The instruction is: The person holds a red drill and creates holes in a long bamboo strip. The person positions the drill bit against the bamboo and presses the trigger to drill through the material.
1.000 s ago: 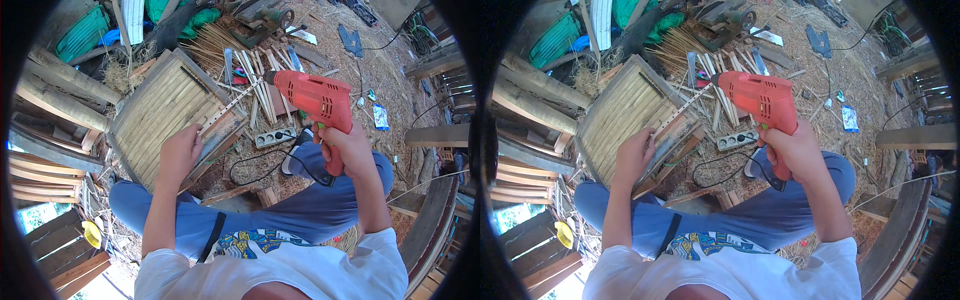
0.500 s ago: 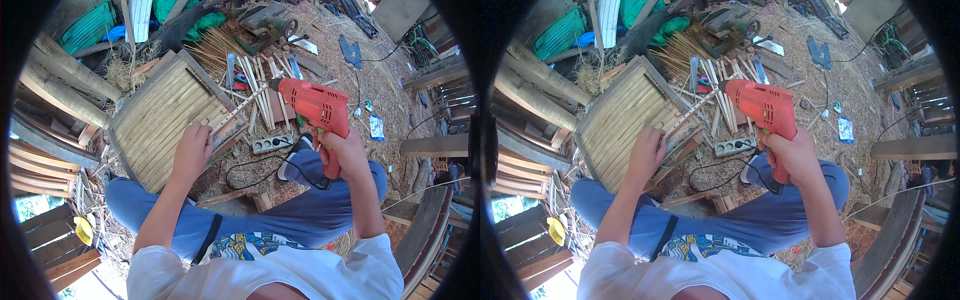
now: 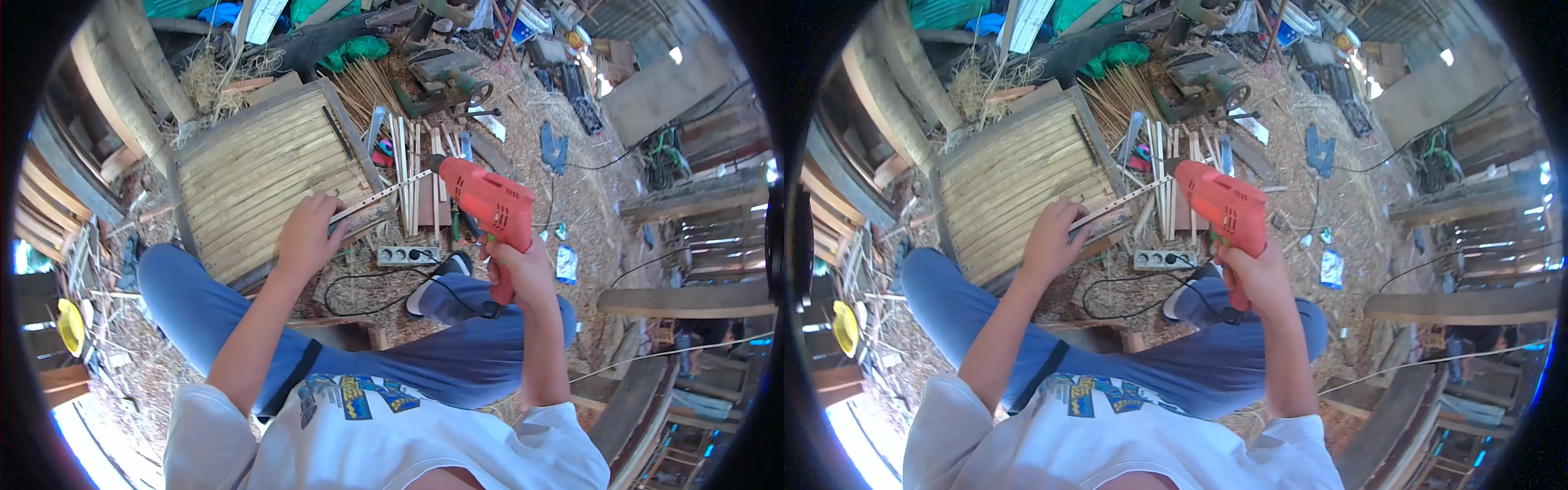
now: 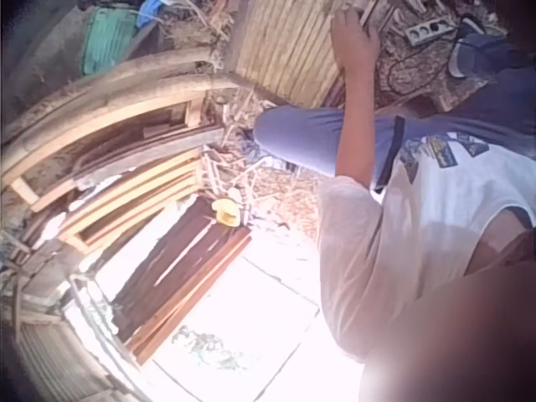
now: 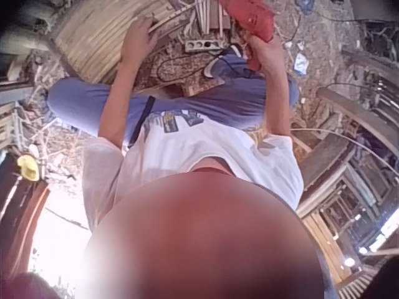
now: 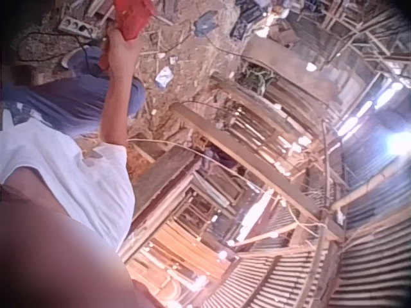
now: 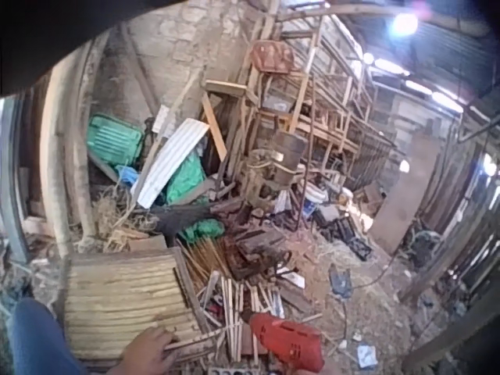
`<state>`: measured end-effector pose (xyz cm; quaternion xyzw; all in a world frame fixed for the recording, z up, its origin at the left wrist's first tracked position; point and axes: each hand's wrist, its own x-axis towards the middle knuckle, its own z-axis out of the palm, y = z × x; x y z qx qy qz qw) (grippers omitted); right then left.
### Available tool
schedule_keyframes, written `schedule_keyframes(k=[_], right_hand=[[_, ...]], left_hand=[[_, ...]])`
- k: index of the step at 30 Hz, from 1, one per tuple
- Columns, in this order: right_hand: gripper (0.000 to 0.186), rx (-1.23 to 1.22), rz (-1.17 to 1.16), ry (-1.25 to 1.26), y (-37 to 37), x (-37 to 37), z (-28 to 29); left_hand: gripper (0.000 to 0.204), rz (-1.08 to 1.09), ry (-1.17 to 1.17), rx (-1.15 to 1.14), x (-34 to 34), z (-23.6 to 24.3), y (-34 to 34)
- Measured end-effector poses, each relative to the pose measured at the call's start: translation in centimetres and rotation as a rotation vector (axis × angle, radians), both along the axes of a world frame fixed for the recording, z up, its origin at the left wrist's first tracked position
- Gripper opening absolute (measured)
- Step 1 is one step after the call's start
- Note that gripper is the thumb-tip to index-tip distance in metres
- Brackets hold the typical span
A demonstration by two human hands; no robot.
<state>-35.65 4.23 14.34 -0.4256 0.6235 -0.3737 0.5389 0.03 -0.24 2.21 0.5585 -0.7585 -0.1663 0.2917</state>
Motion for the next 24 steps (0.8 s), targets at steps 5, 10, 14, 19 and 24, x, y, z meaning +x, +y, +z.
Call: schedule_keyframes(k=[5,10,14,19,24], right_hand=[[0.017,0.014,0.117,0.027,0.2,1.9,2.9],[0.017,0.075,0.239,0.179,0.8,3.9,6.5],[0.018,0.174,0.281,0.355,1.6,4.9,8.7],[0.018,0.174,0.274,0.358,1.9,7.1,9.6],[0.018,0.224,0.254,0.416,1.9,8.6,10.5]], left_hand=[[0.016,0.161,0.071,-0.124,-1.6,-1.6,0.7],[0.016,0.191,0.128,-0.161,-1.0,-2.2,0.8],[0.013,0.185,0.133,-0.148,-1.2,-2.3,1.0],[0.013,0.192,0.181,-0.125,-1.1,-2.5,1.0],[0.017,0.212,0.156,-0.147,-1.2,-2.5,1.1]])
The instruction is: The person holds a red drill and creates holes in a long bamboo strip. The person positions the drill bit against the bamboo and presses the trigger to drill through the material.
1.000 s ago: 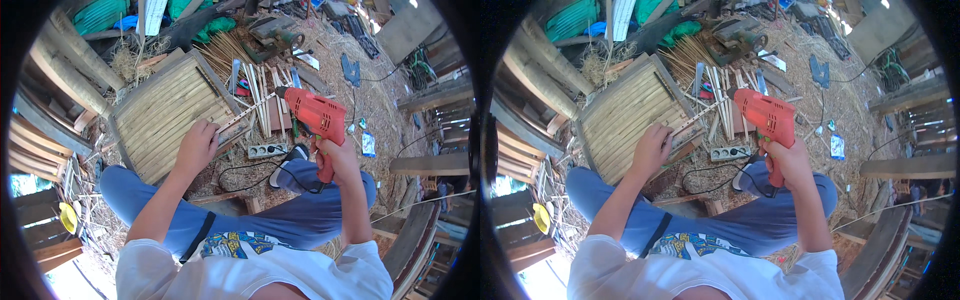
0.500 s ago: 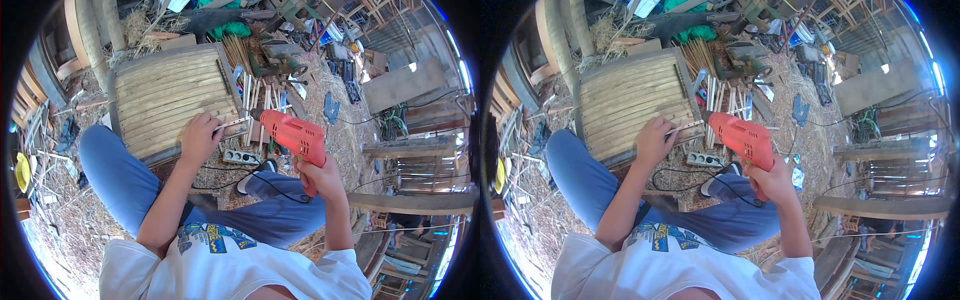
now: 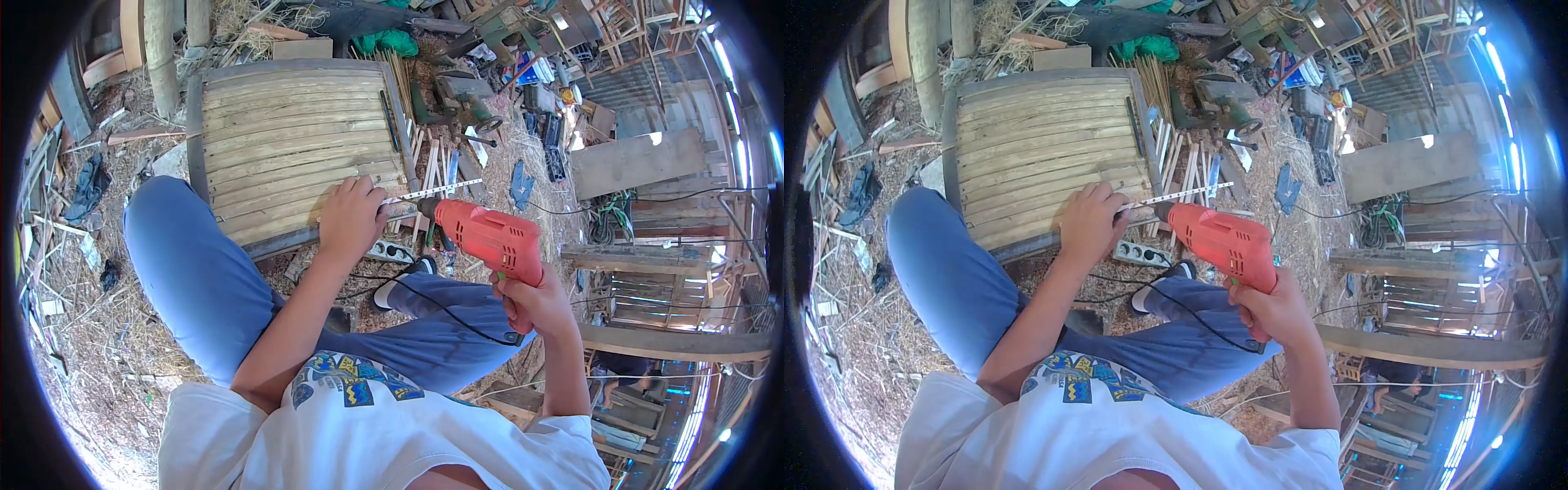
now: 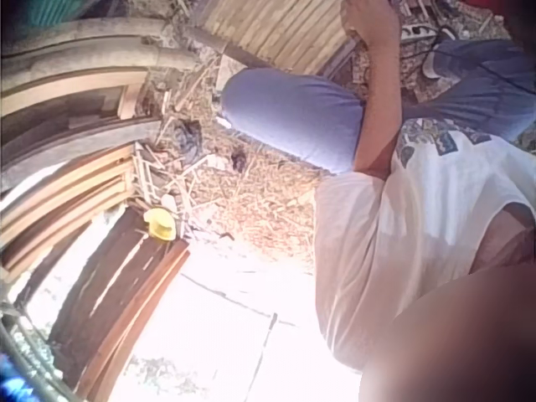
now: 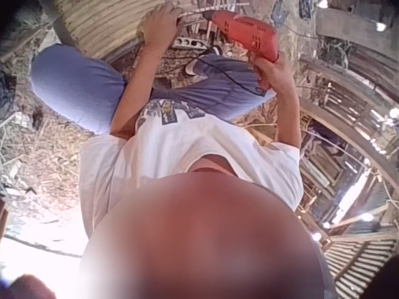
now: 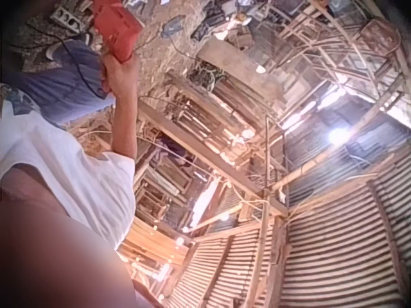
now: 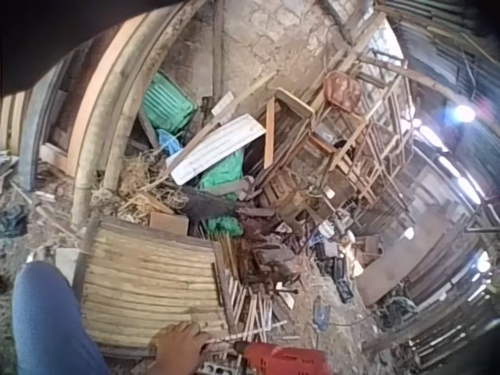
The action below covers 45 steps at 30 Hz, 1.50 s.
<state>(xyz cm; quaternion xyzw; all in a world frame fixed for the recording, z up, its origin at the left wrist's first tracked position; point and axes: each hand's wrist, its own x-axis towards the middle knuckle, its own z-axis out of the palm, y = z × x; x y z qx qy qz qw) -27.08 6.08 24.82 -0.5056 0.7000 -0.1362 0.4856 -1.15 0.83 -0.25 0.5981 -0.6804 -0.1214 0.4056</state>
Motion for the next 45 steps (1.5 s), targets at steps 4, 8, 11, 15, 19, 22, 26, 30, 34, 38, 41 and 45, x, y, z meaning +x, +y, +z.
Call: schedule_keyframes(k=[4,8,11,15,19,22,26,30,34,38,41,45], right_hand=[[0.017,-0.009,-0.011,-0.011,-0.05,0.37,0.05],[0.017,0.010,0.006,0.005,-0.05,0.43,0.13],[0.017,-0.005,0.010,-0.013,-0.11,0.26,-0.20],[0.016,0.009,-0.012,-0.008,0.02,0.51,0.01],[0.019,0.018,-0.011,-0.009,-0.02,0.04,-0.16],[0.019,0.017,-0.014,-0.014,0.00,-0.17,-0.31],[0.017,0.033,-0.044,-0.020,-0.01,-0.09,-0.05],[0.017,0.021,-0.031,-0.022,-0.01,-0.22,-0.22],[0.019,0.012,-0.020,-0.037,0.10,-0.31,-0.37],[0.019,0.029,-0.038,-0.054,-0.09,-0.28,-0.26],[0.018,0.028,-0.032,-0.050,-0.08,-0.22,-0.24],[0.017,0.017,-0.010,-0.058,-0.11,-0.31,-0.35]], left_hand=[[0.017,0.011,0.007,0.003,-0.04,-0.01,0.07],[0.018,0.008,0.030,-0.002,-0.05,-0.12,0.00],[0.018,0.008,0.036,0.001,-0.10,-0.17,-0.02],[0.017,0.005,0.026,0.011,-0.11,-0.20,-0.07],[0.018,0.010,0.023,0.011,-0.17,-0.24,-0.08],[0.019,0.006,0.011,0.002,-0.20,-0.12,-0.06],[0.019,0.003,0.012,0.009,-0.17,-0.15,-0.07],[0.020,0.004,0.015,0.007,-0.16,-0.12,-0.03],[0.021,0.002,0.017,-0.001,-0.11,-0.06,0.01],[0.019,0.007,0.011,-0.009,-0.13,-0.13,-0.03],[0.018,0.013,0.002,-0.014,-0.20,-0.20,-0.09],[0.016,0.017,0.003,-0.038,-0.20,-0.37,-0.18]])
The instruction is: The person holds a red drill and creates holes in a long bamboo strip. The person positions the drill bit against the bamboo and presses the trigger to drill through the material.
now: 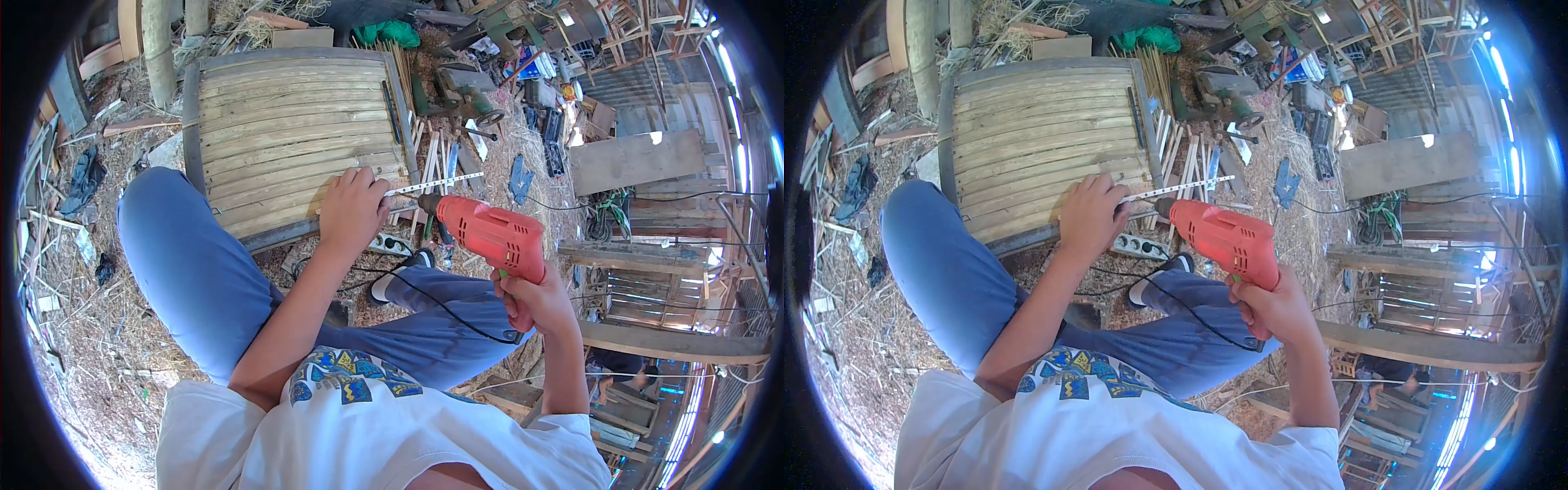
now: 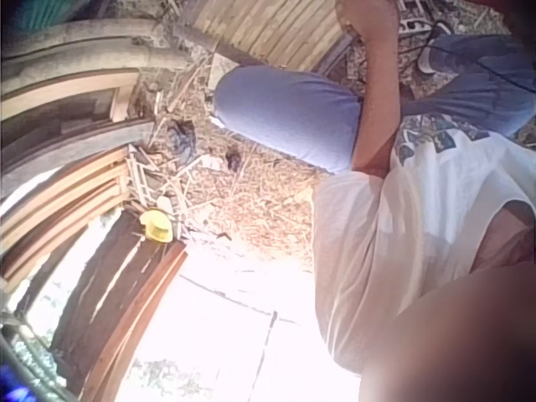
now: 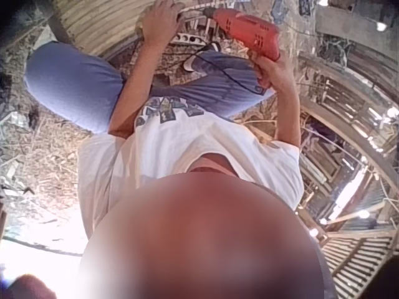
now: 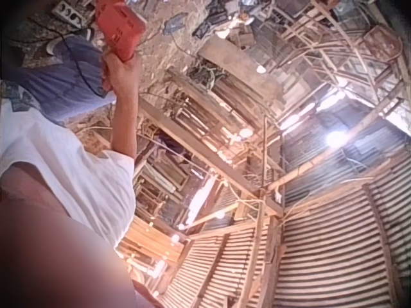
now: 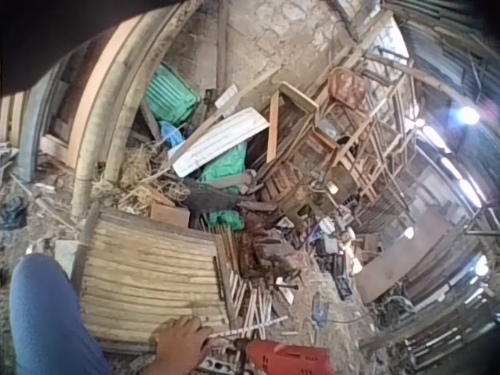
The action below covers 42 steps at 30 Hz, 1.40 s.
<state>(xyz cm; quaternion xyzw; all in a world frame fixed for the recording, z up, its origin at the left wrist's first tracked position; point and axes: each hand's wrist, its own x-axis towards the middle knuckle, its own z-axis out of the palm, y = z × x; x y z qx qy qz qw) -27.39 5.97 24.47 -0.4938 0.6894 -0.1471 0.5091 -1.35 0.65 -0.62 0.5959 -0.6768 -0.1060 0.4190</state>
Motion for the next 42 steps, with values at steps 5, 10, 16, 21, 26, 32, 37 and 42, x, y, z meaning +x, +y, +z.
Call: schedule_keyframes(k=[5,10,16,21,26,32,37,42], right_hand=[[0.020,-0.003,0.007,0.032,-0.1,0.0,0.1],[0.019,0.001,-0.017,0.029,-0.3,0.1,0.1],[0.019,0.039,-0.035,0.058,-1.6,0.5,1.1],[0.017,0.095,0.012,0.144,-4.2,1.0,2.8],[0.029,0.198,0.134,0.404,-7.2,2.9,4.8],[0.047,0.279,0.165,0.558,-8.7,4.2,6.0],[0.051,0.338,0.189,0.585,-9.4,4.6,6.2],[0.048,0.314,0.254,0.627,-9.6,4.8,6.3]], left_hand=[[0.018,-0.019,0.002,0.041,-0.1,0.1,0.1],[0.016,0.000,0.016,0.006,0.0,0.1,0.1],[0.015,0.001,-0.004,0.016,-0.1,0.3,0.1],[0.014,-0.002,0.029,0.028,-0.1,0.6,0.1],[0.014,0.002,0.049,0.030,0.0,0.8,0.0],[0.016,0.017,0.058,0.028,-0.2,0.7,-0.2],[0.018,0.022,0.082,0.048,-0.3,0.9,-0.3],[0.020,0.027,0.071,0.063,-0.2,1.0,-0.4]])
